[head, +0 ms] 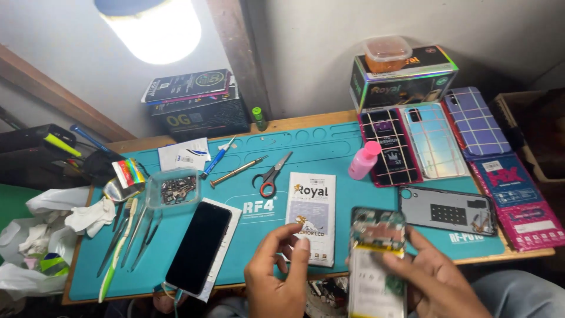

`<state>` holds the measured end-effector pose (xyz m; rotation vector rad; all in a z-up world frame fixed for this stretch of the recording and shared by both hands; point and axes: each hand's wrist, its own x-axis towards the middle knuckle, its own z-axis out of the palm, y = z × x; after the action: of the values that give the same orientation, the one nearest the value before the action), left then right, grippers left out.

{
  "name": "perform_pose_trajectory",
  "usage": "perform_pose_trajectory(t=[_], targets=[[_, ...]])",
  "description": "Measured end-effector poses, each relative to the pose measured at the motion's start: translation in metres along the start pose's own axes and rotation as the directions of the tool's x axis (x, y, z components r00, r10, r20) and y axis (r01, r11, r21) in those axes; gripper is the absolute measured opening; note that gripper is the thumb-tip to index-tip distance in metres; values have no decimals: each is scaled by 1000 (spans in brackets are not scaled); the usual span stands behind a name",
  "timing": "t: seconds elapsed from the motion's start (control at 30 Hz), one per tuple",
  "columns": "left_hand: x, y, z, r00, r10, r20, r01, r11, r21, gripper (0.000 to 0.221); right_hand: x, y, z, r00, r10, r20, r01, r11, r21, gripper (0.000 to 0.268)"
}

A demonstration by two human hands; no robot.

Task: Cleaning internal phone components with a cloth and reassembling them into the phone chassis.

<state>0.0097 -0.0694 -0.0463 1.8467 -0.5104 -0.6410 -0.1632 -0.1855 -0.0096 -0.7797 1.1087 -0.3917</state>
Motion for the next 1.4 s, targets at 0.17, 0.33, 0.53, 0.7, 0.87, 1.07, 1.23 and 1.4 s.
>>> perform_pose_trajectory(t=[0.17,0.33,0.53,0.7,0.87,1.07,1.23,1.4], targets=[[-7,-17,45,917,240,318,-334,897,287,27,-19,-36,-33,925,-132,-355,190,973,133,64],[-17,-10,77,830,344,440,-542,683,490,48,-31,-32,-79,856,-164,-491,288,939,188,46],[-4,2,85,715,460,526,-689,594,416,53,-48,-33,-98,879,-87,-470,214,950,226,48],[26,9,81,606,434,667,-777,504,378,60,-56,-24,-108,883,-83,-462,221,942,252,51],[46,6,79,526,376,763,-811,492,316,50,-60,-20,-115,888,-64,-455,195,950,245,57],[49,1,80,481,400,780,-831,491,260,51,-65,-25,-106,900,-48,-434,176,950,259,55],[27,15,61,585,518,624,-772,593,231,42,-59,-17,-99,934,-92,-344,164,969,187,71],[-17,53,24,571,631,526,-777,622,98,43,-59,-13,-65,968,-27,-251,46,996,73,71]])
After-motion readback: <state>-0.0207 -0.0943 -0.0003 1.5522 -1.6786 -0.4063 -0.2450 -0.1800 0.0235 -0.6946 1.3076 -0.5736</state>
